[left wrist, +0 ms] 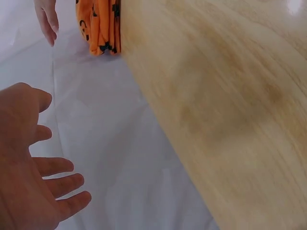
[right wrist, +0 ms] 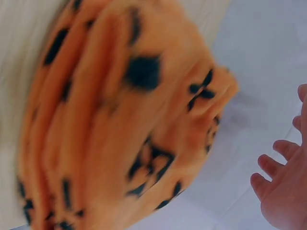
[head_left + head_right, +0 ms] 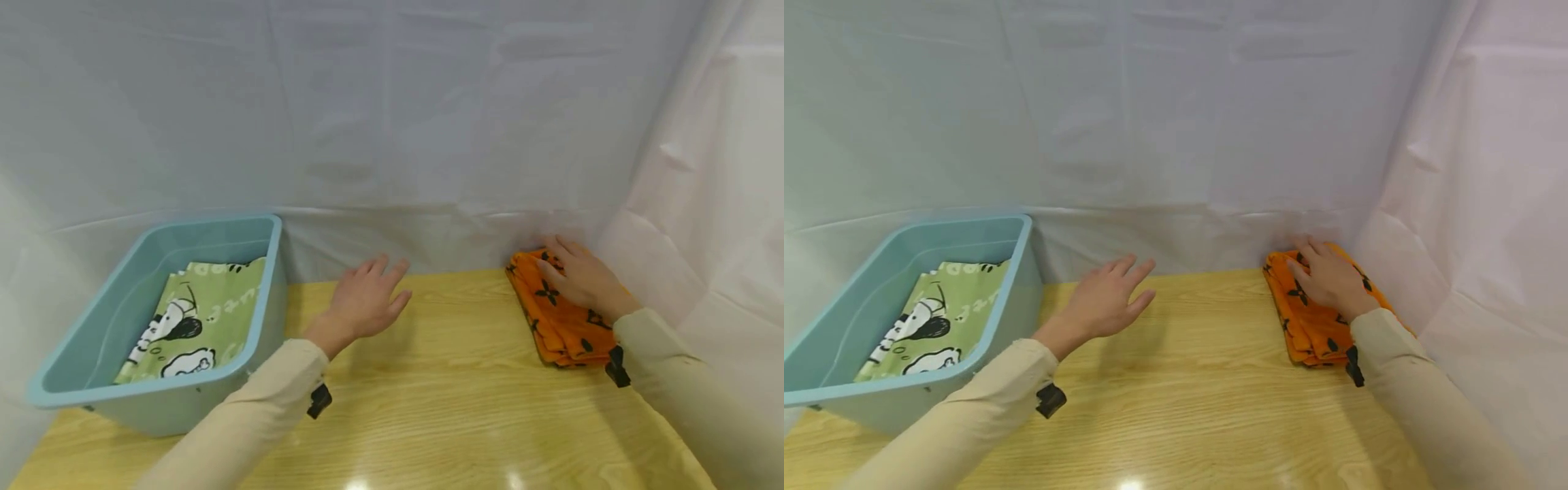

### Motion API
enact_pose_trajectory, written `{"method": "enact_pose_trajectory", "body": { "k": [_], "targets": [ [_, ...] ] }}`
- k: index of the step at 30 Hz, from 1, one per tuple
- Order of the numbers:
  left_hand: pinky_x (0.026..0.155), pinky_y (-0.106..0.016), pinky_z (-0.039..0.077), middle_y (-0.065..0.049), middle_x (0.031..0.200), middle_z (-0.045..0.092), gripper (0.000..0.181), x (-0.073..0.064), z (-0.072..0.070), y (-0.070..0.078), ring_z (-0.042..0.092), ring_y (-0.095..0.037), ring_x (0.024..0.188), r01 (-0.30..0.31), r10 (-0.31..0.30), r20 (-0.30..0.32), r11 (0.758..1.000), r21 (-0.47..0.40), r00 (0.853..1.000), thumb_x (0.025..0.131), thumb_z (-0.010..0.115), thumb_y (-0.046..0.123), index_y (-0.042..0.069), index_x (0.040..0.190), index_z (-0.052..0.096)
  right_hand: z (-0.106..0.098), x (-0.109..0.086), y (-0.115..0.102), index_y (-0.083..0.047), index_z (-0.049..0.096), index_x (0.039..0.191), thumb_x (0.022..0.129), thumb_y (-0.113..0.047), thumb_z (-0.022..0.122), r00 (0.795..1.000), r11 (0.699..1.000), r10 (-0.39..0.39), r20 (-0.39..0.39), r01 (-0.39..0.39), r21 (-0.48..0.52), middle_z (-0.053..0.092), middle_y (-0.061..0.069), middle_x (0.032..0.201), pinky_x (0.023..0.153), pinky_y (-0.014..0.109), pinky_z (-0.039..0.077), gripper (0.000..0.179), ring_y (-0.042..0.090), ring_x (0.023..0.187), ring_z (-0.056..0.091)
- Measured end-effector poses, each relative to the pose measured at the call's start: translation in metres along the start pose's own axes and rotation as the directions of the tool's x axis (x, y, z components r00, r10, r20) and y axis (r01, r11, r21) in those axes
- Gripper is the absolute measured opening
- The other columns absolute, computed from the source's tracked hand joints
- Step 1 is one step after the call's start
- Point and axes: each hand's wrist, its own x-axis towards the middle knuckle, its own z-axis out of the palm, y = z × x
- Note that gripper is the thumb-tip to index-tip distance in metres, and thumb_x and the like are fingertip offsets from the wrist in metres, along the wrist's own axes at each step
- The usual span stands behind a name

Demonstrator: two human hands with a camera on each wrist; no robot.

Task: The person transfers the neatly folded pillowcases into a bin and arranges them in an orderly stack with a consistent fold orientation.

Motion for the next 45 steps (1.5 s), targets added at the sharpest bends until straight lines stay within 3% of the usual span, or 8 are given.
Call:
{"method": "enact_pose_trajectory", "body": {
  "k": [11,20,27,34,40,45],
  "targets": [
    [0.098,-0.048,0.04,-0.015,0.147,0.037,0.054,0.01,0.034,0.03,0.04,-0.031,0.131,-0.121,0.121,-0.016,0.993,-0.017,0.993,0.101,0.039,0.046,0.023,0.15,0.034,0.004,-0.032,0.047,-0.005,0.006,0.154,0.103,-0.049,0.024,0.99,0.988,0.129,0.056,-0.133,0.08,0.006,0.035,0.15,0.1,0.07,0.012,0.07,0.059,0.131,0.009],
    [0.103,-0.047,0.036,-0.011,0.151,0.033,0.055,0.018,0.046,0.052,0.036,-0.029,0.133,-0.166,0.168,0.032,0.985,-0.05,0.985,0.101,0.036,0.047,0.025,0.152,0.029,0.011,-0.054,0.074,-0.003,0.005,0.153,0.103,-0.046,0.024,0.987,0.978,0.153,0.059,-0.159,0.135,0.006,0.04,0.147,0.095,0.074,0.014,0.068,0.063,0.127,0.01],
    [0.104,-0.045,0.035,-0.01,0.152,0.03,0.055,0.026,0.056,0.07,0.035,-0.027,0.134,-0.239,0.244,0.057,0.968,-0.082,0.968,0.102,0.035,0.047,0.027,0.153,0.025,0.02,-0.063,0.088,0.001,0.002,0.152,0.105,-0.04,0.027,0.992,0.97,0.114,0.059,-0.125,0.21,0.013,0.041,0.145,0.095,0.072,0.017,0.067,0.062,0.126,0.016],
    [0.105,-0.043,0.034,-0.01,0.153,0.028,0.055,0.033,0.065,0.088,0.035,-0.027,0.135,-0.318,0.324,0.079,0.945,-0.081,0.943,0.103,0.032,0.046,0.029,0.154,0.021,0.025,-0.073,0.094,0.005,0.002,0.15,0.105,-0.034,0.033,0.996,0.931,0.055,0.065,-0.075,0.358,0.009,0.039,0.148,0.099,0.07,0.016,0.067,0.059,0.131,0.012],
    [0.105,-0.041,0.035,-0.008,0.153,0.028,0.055,0.034,0.071,0.1,0.034,-0.025,0.135,-0.34,0.348,0.103,0.936,-0.085,0.932,0.103,0.032,0.046,0.029,0.154,0.02,0.027,-0.077,0.099,0.002,0.002,0.151,0.105,-0.033,0.034,0.997,0.925,0.049,0.066,-0.07,0.374,0.008,0.038,0.149,0.097,0.071,0.016,0.067,0.059,0.131,0.011],
    [0.103,-0.042,0.037,-0.008,0.153,0.029,0.054,0.035,0.075,0.107,0.036,-0.025,0.134,-0.36,0.368,0.112,0.929,-0.085,0.923,0.103,0.033,0.044,0.029,0.154,0.021,0.03,-0.083,0.102,-0.002,-0.001,0.153,0.104,-0.035,0.038,0.99,0.914,0.069,0.121,-0.111,0.39,0.005,0.036,0.15,0.093,0.075,0.018,0.071,0.061,0.129,0.011]
  ]
}}
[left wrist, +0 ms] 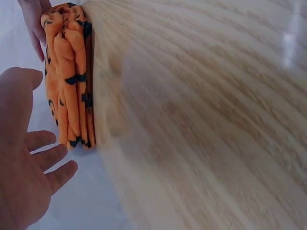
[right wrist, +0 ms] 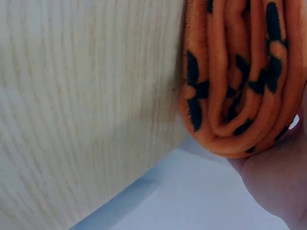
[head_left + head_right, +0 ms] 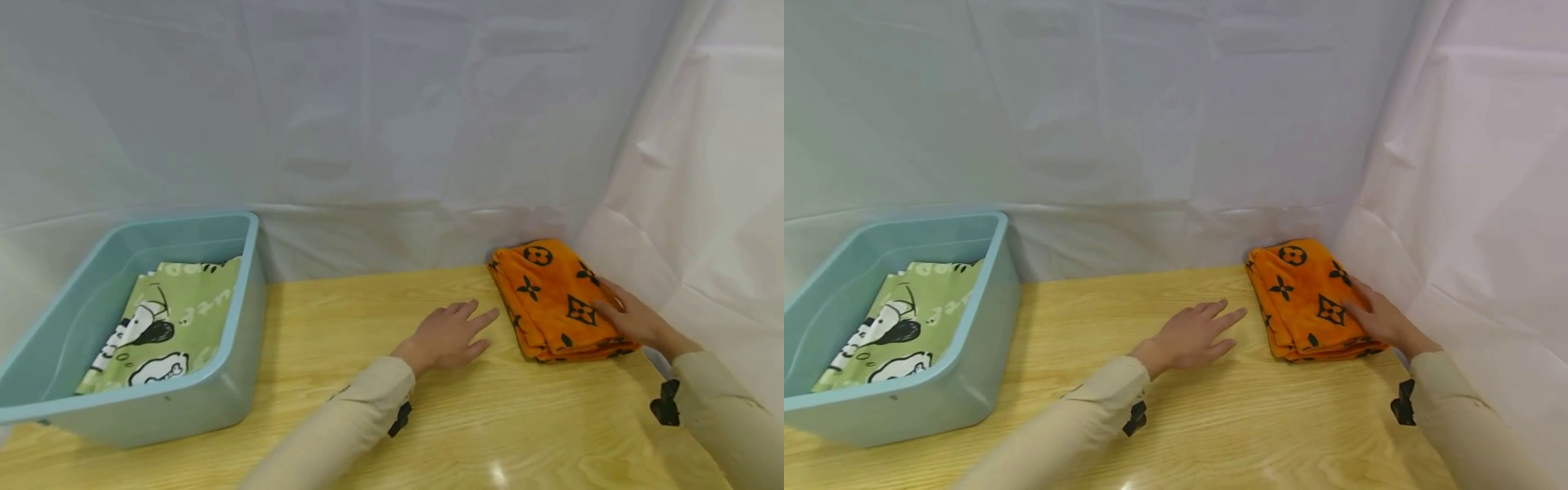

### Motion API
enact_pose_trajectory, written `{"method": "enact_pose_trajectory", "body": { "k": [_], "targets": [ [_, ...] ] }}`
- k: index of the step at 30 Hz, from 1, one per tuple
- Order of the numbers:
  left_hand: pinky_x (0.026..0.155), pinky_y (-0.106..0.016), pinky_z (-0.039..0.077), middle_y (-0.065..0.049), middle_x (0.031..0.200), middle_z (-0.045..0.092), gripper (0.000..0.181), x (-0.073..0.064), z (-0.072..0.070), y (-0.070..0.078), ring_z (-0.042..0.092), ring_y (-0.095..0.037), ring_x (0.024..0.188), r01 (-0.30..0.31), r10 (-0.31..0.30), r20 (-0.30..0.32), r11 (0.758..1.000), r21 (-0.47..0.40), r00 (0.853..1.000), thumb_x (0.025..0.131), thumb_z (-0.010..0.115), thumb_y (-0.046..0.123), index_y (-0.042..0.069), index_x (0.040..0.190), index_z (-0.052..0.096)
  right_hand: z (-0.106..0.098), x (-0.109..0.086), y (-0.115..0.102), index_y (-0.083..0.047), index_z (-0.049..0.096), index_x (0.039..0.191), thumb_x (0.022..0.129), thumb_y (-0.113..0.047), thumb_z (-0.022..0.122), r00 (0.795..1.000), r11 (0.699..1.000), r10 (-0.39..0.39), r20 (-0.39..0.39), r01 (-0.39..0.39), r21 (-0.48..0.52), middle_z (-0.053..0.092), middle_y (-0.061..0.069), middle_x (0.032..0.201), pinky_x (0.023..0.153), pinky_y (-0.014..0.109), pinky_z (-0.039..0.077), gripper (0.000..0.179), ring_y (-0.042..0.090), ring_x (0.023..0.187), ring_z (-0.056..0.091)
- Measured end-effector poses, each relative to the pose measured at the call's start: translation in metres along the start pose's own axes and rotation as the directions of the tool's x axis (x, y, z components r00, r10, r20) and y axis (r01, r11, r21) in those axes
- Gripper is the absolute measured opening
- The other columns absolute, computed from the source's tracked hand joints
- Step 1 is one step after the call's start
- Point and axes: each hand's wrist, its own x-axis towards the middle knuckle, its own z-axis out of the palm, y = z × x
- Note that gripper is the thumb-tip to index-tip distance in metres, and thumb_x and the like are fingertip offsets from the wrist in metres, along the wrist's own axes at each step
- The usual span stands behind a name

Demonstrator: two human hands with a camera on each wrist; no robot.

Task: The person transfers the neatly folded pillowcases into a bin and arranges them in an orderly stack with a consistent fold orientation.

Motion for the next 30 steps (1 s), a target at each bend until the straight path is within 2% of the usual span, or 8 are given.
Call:
{"method": "enact_pose_trajectory", "body": {
  "k": [8,17,23,30],
  "targets": [
    [0.103,-0.04,0.037,-0.008,0.152,0.031,0.053,0.001,0.005,0.004,0.036,-0.024,0.134,-0.013,0.013,-0.003,1.0,-0.022,1.0,0.103,0.033,0.044,0.03,0.153,0.023,0.006,0.0,0.005,-0.007,-0.005,0.153,0.103,-0.037,0.04,0.998,0.997,0.035,0.045,-0.038,0.06,-0.002,0.036,0.15,0.094,0.075,0.014,0.073,0.061,0.13,0.004],
    [0.103,-0.04,0.036,-0.008,0.153,0.029,0.053,-0.003,0.005,0.002,0.034,-0.023,0.136,0.012,-0.012,0.028,1.0,-0.005,1.0,0.103,0.031,0.045,0.031,0.153,0.02,0.005,0.002,0.001,-0.004,0.0,0.153,0.102,-0.037,0.045,0.998,0.998,0.037,0.054,-0.039,0.039,0.002,0.037,0.15,0.096,0.073,0.013,0.076,0.06,0.131,0.006],
    [0.104,-0.042,0.035,-0.01,0.152,0.03,0.054,-0.014,0.005,-0.01,0.034,-0.025,0.136,0.04,-0.04,0.034,0.999,-0.015,0.999,0.103,0.033,0.044,0.029,0.154,0.021,0.002,0.0,0.001,0.004,0.017,0.15,0.099,-0.037,0.051,0.998,0.999,0.03,0.056,-0.028,-0.033,0.014,0.039,0.147,0.092,0.073,0.023,0.074,0.062,0.127,0.017],
    [0.104,-0.044,0.035,-0.011,0.152,0.031,0.054,-0.037,0.004,-0.035,0.035,-0.028,0.135,0.108,-0.107,0.025,0.993,-0.046,0.994,0.102,0.036,0.043,0.028,0.153,0.023,0.006,0.004,-0.015,0.004,0.032,0.144,0.095,-0.034,0.059,0.996,0.999,-0.029,0.084,0.033,-0.038,0.027,0.037,0.143,0.088,0.069,0.033,0.068,0.059,0.122,0.028]
  ]
}}
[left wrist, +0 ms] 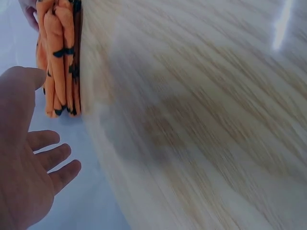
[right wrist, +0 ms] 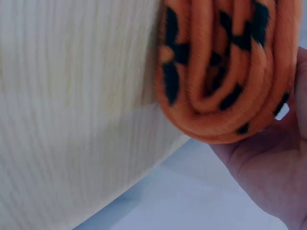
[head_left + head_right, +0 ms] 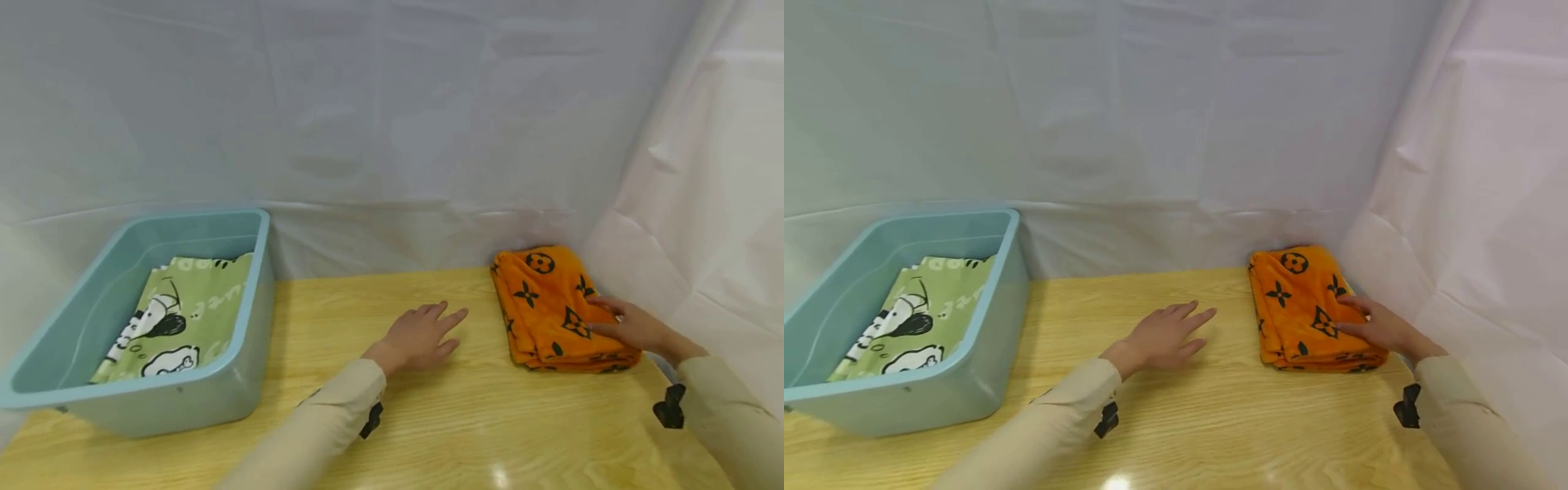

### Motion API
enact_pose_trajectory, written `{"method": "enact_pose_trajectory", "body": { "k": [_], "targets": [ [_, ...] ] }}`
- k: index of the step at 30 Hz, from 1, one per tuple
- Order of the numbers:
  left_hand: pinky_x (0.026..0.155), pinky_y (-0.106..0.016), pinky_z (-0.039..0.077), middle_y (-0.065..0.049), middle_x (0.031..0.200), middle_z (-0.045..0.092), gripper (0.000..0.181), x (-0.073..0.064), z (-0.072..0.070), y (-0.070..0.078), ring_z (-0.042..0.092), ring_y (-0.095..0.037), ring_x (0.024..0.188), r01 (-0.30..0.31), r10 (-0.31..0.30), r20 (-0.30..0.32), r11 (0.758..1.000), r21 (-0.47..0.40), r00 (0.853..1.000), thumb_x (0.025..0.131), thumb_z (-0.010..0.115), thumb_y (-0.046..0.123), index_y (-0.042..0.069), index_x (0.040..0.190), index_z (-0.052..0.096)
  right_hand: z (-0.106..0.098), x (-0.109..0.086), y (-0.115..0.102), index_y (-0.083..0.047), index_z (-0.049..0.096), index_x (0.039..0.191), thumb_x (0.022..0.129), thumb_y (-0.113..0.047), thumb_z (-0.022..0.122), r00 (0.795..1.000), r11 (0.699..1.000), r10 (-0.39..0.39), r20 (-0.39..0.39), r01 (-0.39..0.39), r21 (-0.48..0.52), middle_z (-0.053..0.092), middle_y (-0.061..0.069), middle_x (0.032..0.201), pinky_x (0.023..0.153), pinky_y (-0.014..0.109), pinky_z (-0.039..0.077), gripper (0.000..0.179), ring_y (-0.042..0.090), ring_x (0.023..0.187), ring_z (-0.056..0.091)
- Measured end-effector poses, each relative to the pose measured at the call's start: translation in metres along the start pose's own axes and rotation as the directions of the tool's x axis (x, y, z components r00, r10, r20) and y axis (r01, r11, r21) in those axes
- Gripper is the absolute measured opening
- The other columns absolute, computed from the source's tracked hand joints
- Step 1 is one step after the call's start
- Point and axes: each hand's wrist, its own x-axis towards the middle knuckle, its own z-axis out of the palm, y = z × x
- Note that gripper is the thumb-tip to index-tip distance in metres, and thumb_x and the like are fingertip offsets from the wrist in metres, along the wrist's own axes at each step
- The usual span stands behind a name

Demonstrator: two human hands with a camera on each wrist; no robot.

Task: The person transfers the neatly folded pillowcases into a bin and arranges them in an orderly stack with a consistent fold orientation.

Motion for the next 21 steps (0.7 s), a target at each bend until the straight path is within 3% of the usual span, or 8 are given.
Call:
{"method": "enact_pose_trajectory", "body": {
  "k": [4,13,21],
  "targets": [
    [0.105,-0.045,0.033,-0.011,0.153,0.028,0.056,-0.011,-0.002,-0.013,0.034,-0.029,0.135,0.039,-0.039,0.009,0.999,-0.016,0.999,0.102,0.037,0.043,0.028,0.154,0.022,0.009,0.002,-0.017,0.001,0.037,0.143,0.093,-0.033,0.063,0.999,0.999,-0.034,0.033,0.033,0.024,0.034,0.032,0.142,0.087,0.065,0.038,0.066,0.056,0.124,0.03],
    [0.103,-0.048,0.035,-0.014,0.15,0.033,0.056,-0.044,-0.003,-0.042,0.037,-0.03,0.133,0.109,-0.11,-0.017,0.994,-0.026,0.994,0.101,0.041,0.043,0.025,0.152,0.028,0.044,0.019,-0.061,-0.008,0.043,0.137,0.091,-0.034,0.066,0.987,0.988,-0.129,0.097,0.12,0.093,0.035,0.026,0.141,0.085,0.058,0.041,0.058,0.048,0.121,0.035],
    [0.101,-0.049,0.037,-0.017,0.147,0.037,0.054,-0.073,-0.007,-0.059,0.04,-0.034,0.13,0.161,-0.166,-0.058,0.984,-0.077,0.984,0.101,0.044,0.04,0.02,0.15,0.033,0.075,0.027,-0.105,-0.012,0.045,0.134,0.088,-0.041,0.067,0.981,0.982,-0.161,0.111,0.148,0.121,0.039,0.019,0.142,0.088,0.057,0.041,0.058,0.045,0.123,0.038]
  ]
}}
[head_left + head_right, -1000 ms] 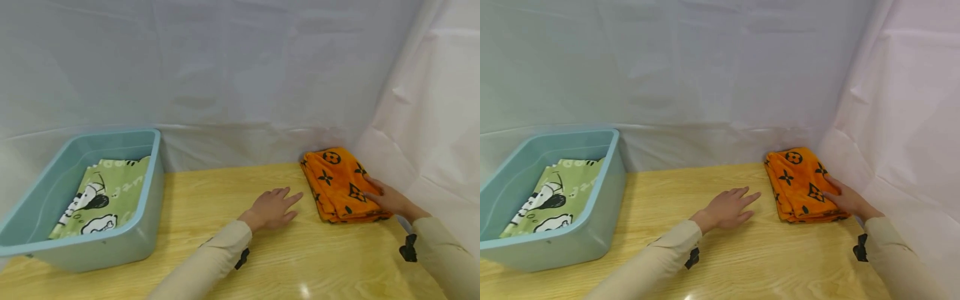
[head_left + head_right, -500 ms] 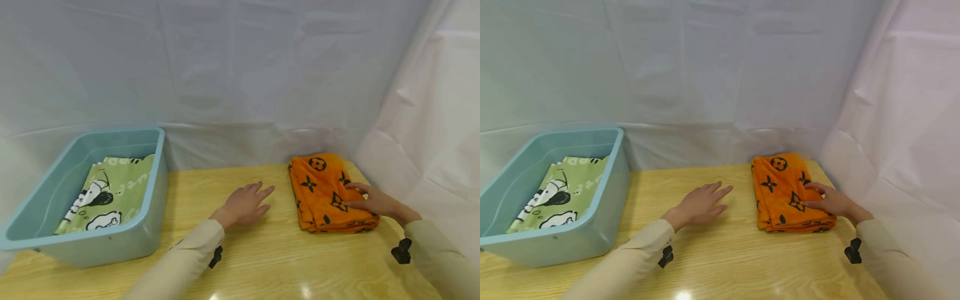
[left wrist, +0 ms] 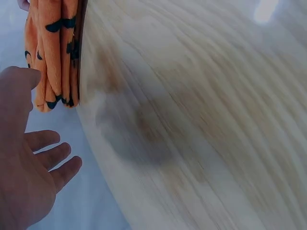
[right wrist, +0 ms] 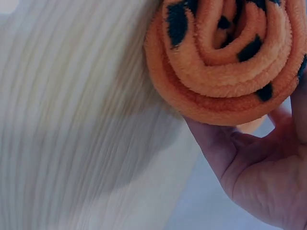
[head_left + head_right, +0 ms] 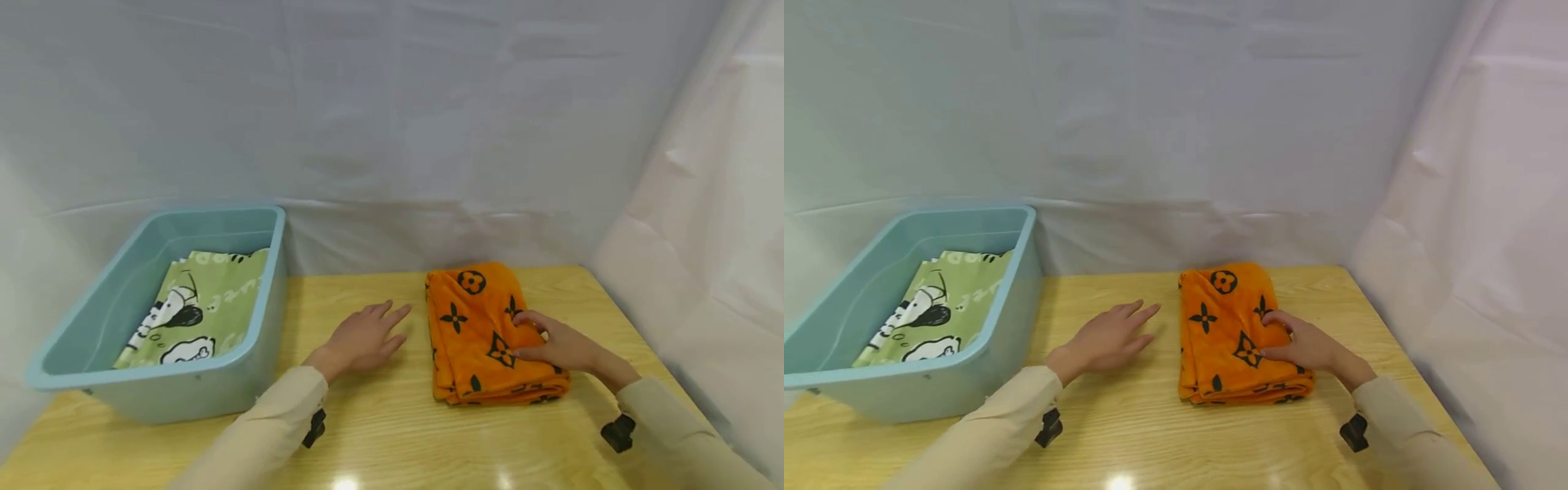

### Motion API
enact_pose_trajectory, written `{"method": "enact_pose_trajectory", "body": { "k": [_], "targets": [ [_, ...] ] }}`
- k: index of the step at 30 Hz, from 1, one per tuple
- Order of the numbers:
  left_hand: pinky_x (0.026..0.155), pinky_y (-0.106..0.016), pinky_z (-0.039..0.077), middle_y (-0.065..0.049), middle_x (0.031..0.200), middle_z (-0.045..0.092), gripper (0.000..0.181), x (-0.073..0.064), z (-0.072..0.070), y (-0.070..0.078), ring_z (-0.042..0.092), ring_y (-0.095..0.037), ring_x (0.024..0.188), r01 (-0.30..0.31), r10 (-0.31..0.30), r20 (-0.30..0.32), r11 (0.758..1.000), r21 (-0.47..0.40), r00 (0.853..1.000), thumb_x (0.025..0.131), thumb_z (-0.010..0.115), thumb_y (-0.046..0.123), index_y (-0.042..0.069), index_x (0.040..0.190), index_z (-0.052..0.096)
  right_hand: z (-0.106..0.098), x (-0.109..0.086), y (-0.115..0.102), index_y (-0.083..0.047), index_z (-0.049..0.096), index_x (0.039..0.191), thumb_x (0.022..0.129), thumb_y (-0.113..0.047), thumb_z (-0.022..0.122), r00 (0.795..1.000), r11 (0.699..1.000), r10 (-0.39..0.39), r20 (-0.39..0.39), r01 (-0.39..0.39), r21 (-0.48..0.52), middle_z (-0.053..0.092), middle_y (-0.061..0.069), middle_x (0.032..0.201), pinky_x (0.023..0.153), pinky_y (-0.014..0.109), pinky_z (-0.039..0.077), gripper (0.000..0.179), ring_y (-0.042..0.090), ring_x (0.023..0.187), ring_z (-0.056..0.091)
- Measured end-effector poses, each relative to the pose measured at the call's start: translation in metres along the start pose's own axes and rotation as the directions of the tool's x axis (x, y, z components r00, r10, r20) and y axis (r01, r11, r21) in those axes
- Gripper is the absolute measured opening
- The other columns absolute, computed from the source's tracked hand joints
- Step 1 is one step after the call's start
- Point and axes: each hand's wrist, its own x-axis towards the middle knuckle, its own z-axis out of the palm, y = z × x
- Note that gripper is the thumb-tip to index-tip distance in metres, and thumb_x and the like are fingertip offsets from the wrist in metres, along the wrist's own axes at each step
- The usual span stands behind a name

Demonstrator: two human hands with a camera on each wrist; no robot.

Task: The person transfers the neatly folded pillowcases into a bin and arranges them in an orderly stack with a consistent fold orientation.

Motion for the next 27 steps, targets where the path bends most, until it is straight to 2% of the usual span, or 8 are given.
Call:
{"method": "enact_pose_trajectory", "body": {
  "k": [4,10,17,21,24,27],
  "targets": [
    [0.101,-0.049,0.037,-0.017,0.146,0.038,0.054,-0.013,-0.001,-0.01,0.041,-0.035,0.13,0.051,-0.052,-0.027,0.998,-0.049,0.998,0.101,0.045,0.039,0.018,0.15,0.034,0.017,0.008,-0.017,-0.015,0.048,0.132,0.087,-0.044,0.068,1.0,1.0,-0.027,-0.006,0.027,-0.004,0.042,0.016,0.14,0.089,0.053,0.042,0.058,0.039,0.121,0.043],
    [0.103,-0.051,0.033,-0.015,0.147,0.038,0.054,-0.032,-0.003,-0.022,0.038,-0.035,0.131,0.141,-0.154,-0.08,0.979,-0.148,0.985,0.101,0.045,0.038,0.02,0.15,0.034,0.038,0.019,-0.041,-0.015,0.049,0.13,0.086,-0.047,0.068,0.998,0.998,-0.064,0.0,0.064,-0.008,0.045,0.013,0.137,0.088,0.047,0.042,0.057,0.027,0.111,0.05],
    [0.104,-0.052,0.032,-0.018,0.147,0.036,0.054,-0.046,-0.004,-0.031,0.037,-0.036,0.132,0.136,-0.159,-0.104,0.97,-0.203,0.982,0.101,0.044,0.039,0.016,0.15,0.035,0.061,0.03,-0.063,-0.016,0.05,0.127,0.085,-0.046,0.07,0.997,0.996,-0.076,0.017,0.075,0.042,0.047,0.011,0.134,0.088,0.046,0.042,0.055,0.025,0.112,0.05],
    [0.105,-0.05,0.032,-0.019,0.145,0.039,0.054,-0.05,-0.002,-0.032,0.039,-0.036,0.13,0.114,-0.146,-0.122,0.964,-0.239,0.982,0.101,0.046,0.035,0.014,0.149,0.035,0.069,0.032,-0.071,-0.013,0.05,0.125,0.086,-0.043,0.07,0.994,0.992,-0.112,0.017,0.11,0.065,0.05,0.01,0.127,0.083,0.043,0.043,0.053,0.021,0.101,0.052],
    [0.105,-0.048,0.032,-0.017,0.142,0.043,0.053,-0.054,0.0,-0.031,0.042,-0.034,0.128,0.098,-0.147,-0.146,0.949,-0.299,0.978,0.101,0.047,0.031,0.011,0.149,0.035,0.071,0.032,-0.074,-0.012,0.05,0.126,0.087,-0.042,0.068,0.992,0.989,-0.128,0.018,0.126,0.07,0.051,0.01,0.124,0.082,0.042,0.044,0.052,0.021,0.1,0.052],
    [0.105,-0.047,0.032,-0.015,0.143,0.044,0.053,-0.056,0.0,-0.029,0.043,-0.033,0.128,0.096,-0.167,-0.16,0.921,-0.378,0.973,0.101,0.048,0.028,0.008,0.148,0.035,0.071,0.031,-0.073,-0.013,0.049,0.129,0.088,-0.045,0.066,0.992,0.991,-0.126,0.01,0.126,0.055,0.05,0.011,0.126,0.084,0.044,0.044,0.055,0.023,0.105,0.052]
  ]
}}
